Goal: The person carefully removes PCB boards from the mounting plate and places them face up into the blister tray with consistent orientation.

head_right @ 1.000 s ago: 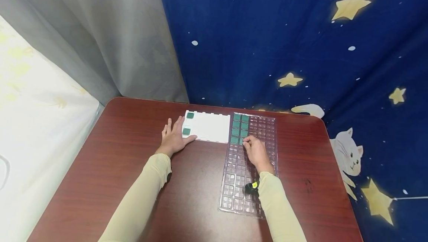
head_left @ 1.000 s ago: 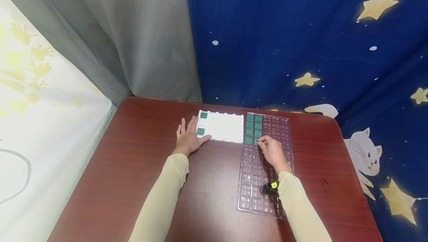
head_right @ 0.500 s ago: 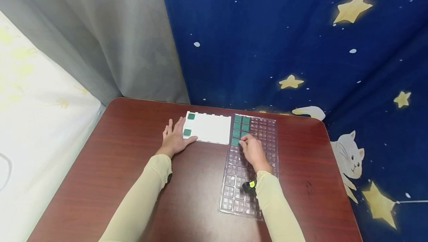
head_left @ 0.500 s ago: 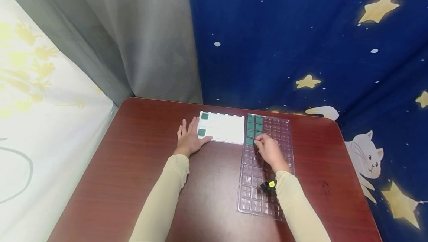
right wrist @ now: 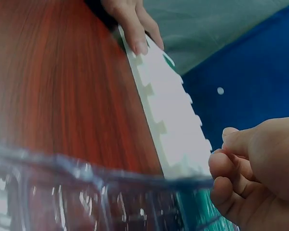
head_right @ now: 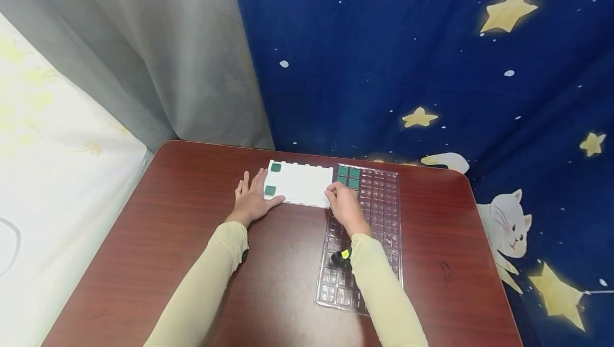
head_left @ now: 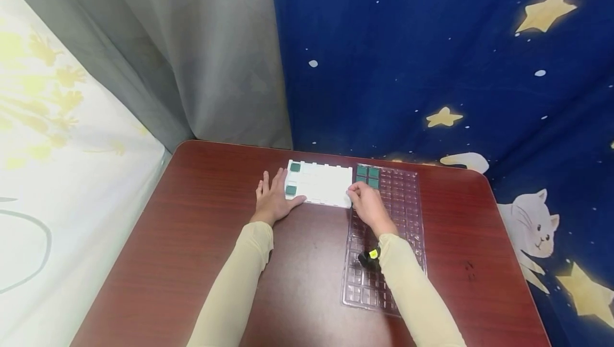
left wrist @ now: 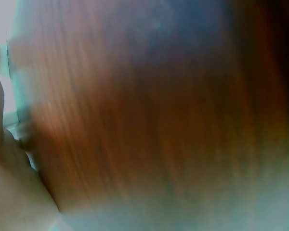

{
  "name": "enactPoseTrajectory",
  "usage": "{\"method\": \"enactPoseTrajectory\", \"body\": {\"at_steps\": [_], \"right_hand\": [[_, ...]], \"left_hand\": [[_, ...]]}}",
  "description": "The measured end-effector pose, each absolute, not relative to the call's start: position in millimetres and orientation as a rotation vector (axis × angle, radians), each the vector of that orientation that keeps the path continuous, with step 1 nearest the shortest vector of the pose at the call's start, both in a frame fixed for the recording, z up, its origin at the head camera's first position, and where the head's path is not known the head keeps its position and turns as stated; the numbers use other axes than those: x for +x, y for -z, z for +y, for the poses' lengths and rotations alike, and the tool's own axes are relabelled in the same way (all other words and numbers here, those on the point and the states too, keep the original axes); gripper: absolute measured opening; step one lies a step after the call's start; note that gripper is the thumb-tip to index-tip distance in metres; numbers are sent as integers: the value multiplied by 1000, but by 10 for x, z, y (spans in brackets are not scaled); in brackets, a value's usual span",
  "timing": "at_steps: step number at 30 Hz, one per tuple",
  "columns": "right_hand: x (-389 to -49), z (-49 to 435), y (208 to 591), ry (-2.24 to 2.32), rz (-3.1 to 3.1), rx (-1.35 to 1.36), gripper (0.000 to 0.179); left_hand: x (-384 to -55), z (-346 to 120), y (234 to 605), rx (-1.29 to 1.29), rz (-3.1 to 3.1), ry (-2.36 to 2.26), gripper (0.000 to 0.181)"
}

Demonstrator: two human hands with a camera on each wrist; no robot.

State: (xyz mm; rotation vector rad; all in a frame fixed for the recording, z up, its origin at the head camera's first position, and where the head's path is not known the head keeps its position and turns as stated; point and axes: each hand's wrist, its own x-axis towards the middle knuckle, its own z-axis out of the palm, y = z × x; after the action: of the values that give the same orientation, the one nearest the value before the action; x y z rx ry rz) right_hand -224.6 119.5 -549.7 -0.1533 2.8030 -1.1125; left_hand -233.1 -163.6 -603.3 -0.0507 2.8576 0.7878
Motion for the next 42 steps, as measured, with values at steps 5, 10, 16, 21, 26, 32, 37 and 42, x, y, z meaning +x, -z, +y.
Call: {"method": "enactPoseTrajectory", "body": {"at_steps": [5,10,16,21,26,32,37,42], "right_hand": [[-2333,1022,5463,1098,2795,-182,24],[-2432,829,5442,1130,2788,-209,26],[-2492,614,5477,1233,2750,-244,30],[-2554,463,5579,1313,2714,-287,36],[-2658,312,5622,1371,2703,-357,38],[-2784,165,5608,1313,2717,-377,38],[-2832,58,5579,1226,2732,-411,39],[-2840,-46,5600,1179,2697,-424,46]], "left_hand": [[-2335,-1637,6049,-59,2850,-793,112],[-2351,-1638,6061,-68,2857,-773,113],[-2364,-1632,6069,-68,2869,-743,113],[-2359,-1633,6070,-58,2869,-723,112],[-2359,-1639,6058,-48,2883,-702,111],[-2371,-1620,6050,-49,2878,-696,112],[-2376,-1611,6032,-54,2863,-712,111],[-2357,-1638,6053,-74,2864,-695,110]]}}
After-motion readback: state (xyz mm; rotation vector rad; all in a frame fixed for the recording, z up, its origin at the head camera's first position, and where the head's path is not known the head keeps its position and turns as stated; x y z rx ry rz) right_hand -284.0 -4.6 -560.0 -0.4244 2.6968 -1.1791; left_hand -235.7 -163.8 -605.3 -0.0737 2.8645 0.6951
